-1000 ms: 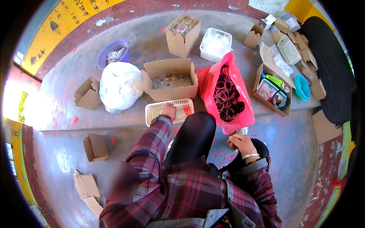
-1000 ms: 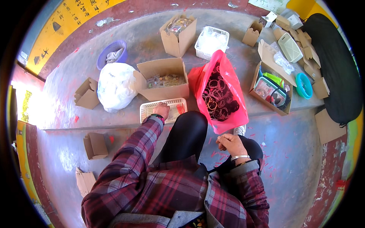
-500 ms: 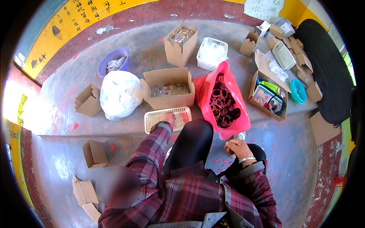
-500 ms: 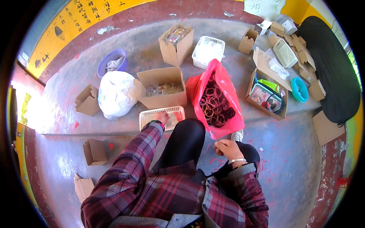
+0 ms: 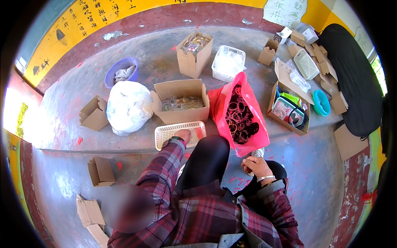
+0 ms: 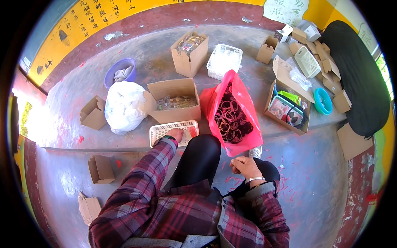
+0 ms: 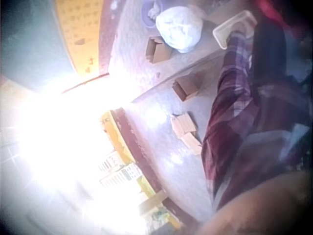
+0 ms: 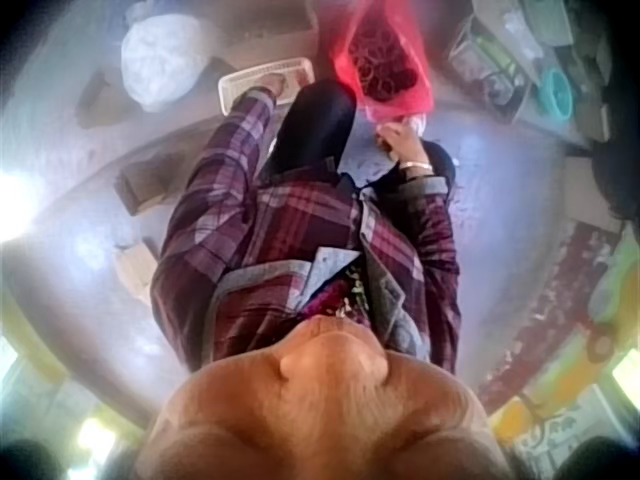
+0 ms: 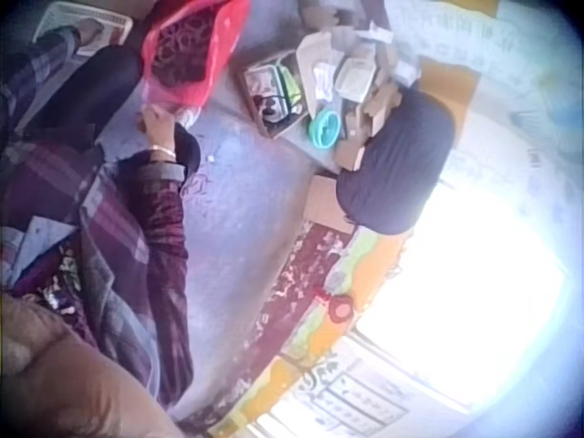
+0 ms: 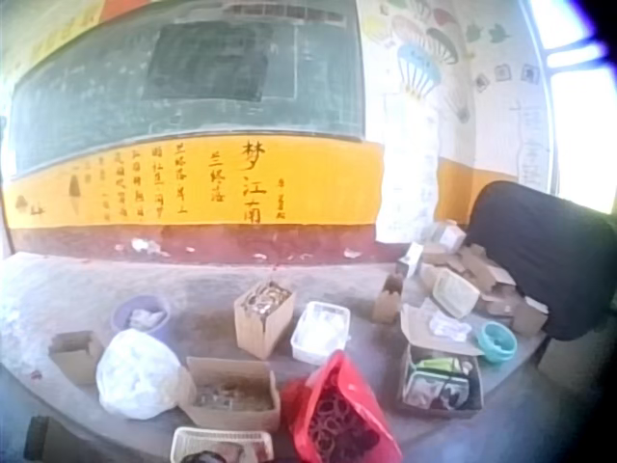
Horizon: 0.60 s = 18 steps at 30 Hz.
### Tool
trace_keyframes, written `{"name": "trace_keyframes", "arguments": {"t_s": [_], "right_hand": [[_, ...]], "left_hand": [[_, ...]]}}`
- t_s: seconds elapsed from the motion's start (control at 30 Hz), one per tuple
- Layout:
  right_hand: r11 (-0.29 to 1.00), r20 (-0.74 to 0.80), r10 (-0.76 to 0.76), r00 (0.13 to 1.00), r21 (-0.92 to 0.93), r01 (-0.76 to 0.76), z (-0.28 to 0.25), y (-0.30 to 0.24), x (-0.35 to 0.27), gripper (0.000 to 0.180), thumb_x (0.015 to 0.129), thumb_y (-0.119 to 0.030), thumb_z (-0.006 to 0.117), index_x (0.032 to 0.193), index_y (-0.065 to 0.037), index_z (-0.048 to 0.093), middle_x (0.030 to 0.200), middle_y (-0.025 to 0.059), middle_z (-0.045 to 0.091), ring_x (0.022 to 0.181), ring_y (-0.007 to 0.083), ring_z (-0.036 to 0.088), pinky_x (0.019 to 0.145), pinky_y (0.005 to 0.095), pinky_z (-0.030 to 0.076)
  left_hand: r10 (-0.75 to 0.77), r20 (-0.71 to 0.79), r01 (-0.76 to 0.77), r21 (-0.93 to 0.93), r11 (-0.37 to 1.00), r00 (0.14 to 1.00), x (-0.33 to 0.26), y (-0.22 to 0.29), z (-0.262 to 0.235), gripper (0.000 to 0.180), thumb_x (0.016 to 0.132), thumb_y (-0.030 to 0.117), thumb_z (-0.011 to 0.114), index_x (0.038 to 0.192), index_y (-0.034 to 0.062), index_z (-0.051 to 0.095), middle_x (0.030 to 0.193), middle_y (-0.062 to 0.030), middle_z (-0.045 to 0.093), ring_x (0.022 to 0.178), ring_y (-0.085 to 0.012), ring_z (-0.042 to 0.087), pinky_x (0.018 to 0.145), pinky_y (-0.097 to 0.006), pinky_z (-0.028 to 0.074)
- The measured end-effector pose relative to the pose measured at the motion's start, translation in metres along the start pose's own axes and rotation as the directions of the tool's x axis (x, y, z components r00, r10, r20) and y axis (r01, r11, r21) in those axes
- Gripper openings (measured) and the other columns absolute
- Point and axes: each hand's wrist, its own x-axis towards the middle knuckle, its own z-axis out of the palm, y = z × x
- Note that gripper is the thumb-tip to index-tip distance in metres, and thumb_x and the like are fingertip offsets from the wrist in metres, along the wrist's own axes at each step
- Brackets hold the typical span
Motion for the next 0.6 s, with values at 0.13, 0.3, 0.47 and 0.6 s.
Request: {"name": "trace_keyframes", "arguments": {"t_s": [0.13, 0.3, 0.47, 0.6], "right_hand": [[1.000, 0.001, -0.019, 1.000, 0.000, 0.019, 0.000, -0.002, -0.002, 0.023, 0.085, -0.019, 0.056, 0.075, 0.000, 0.062, 0.059, 0.0029, 0.057, 0.053, 0.0096, 0.053, 0.052, 0.0236, 0.043], [1.000, -0.005, -0.017, 1.000, 0.010, 0.017, 0.000, -0.001, -0.002, 0.023, 0.086, -0.019, 0.056, 0.074, 0.000, 0.061, 0.059, 0.0030, 0.057, 0.052, 0.0096, 0.053, 0.051, 0.0230, 0.043], [0.999, -0.001, -0.046, 0.999, 0.013, 0.046, -0.002, 0.001, -0.003, 0.024, 0.086, -0.019, 0.055, 0.074, -0.001, 0.062, 0.059, 0.0035, 0.058, 0.051, 0.0095, 0.053, 0.050, 0.0218, 0.041], [0.998, -0.008, -0.053, 0.999, 0.025, 0.054, 0.000, 0.000, -0.006, 0.024, 0.086, -0.019, 0.055, 0.074, 0.000, 0.062, 0.058, 0.0031, 0.057, 0.050, 0.0093, 0.052, 0.050, 0.0216, 0.041]], "left_hand": [[-0.004, 0.010, 0.005, -0.011, 1.000, 1.000, -0.007, 0.007, -0.017, 0.034, 0.084, 0.026, 0.039, 0.099, 0.0060, 0.063, 0.102, -0.0194, 0.060, 0.094, -0.0340, 0.059, 0.083, -0.045, 0.045], [0.073, -0.116, -0.082, -0.071, 0.994, 0.991, -0.018, 0.012, -0.034, 0.026, 0.081, 0.023, 0.045, 0.089, 0.0059, 0.064, 0.093, -0.0197, 0.061, 0.089, -0.0345, 0.059, 0.079, -0.045, 0.045], [0.085, -0.290, -0.176, -0.302, 0.937, 0.953, -0.024, -0.001, -0.033, 0.020, 0.079, 0.020, 0.054, 0.086, 0.0046, 0.064, 0.082, -0.0164, 0.064, 0.076, -0.0292, 0.062, 0.070, -0.038, 0.048], [-0.158, -0.043, 0.054, -0.824, 0.564, 0.987, -0.030, -0.001, -0.036, 0.018, 0.081, 0.016, 0.057, 0.087, 0.0004, 0.064, 0.083, -0.0116, 0.067, 0.071, -0.0190, 0.065, 0.063, -0.029, 0.050]]}}
